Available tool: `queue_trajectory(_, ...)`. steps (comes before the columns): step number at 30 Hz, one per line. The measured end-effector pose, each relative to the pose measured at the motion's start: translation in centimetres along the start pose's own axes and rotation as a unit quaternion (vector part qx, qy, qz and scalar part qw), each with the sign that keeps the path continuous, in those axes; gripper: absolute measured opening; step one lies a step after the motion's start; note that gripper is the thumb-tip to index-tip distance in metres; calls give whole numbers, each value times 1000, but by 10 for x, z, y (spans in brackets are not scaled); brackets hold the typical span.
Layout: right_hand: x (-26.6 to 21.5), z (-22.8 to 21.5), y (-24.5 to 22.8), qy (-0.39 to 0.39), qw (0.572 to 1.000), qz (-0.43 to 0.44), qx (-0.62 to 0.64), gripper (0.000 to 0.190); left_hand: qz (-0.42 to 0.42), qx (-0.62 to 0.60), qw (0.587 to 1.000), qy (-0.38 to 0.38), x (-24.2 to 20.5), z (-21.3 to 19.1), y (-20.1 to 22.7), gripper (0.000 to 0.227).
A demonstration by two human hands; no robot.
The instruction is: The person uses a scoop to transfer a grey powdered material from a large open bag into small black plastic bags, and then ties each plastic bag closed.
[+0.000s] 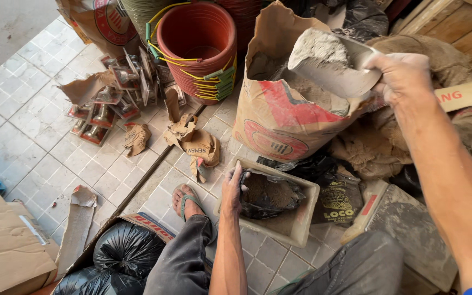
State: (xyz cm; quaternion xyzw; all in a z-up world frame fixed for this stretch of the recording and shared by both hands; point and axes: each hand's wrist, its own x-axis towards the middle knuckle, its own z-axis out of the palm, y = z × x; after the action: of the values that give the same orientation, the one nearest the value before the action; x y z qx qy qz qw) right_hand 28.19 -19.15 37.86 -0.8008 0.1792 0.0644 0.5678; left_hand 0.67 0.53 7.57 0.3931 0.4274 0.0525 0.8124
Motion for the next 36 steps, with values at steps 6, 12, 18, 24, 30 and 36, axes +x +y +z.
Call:
queue_trajectory(6,-45,-61,5,1,1000,8,19,42,13,32,999,3,-4,-5,3,47)
queue_trajectory(12,-72,-102,101,-76,996,13,33,15,22,34,999,-7,-7,-6,2,47)
queue_trajectory(18,-63,-72,299,-108,993,39,-2,28,43,1,999,-16,-13,-8,3,63)
queue_trajectory(24,-70,52,416,-57,980,-24,-190,42,38,0,999,-37,-10,-13,-5,69)
queue_trajectory(30,-139,111,355,-154,878,-191,-412,49,32,-4,999,-29,-7,-14,-10,63)
queue_trajectory(36,-133,80,380,-34,707,-489,-509,57,47,-4,998,-31,-2,-16,-13,55)
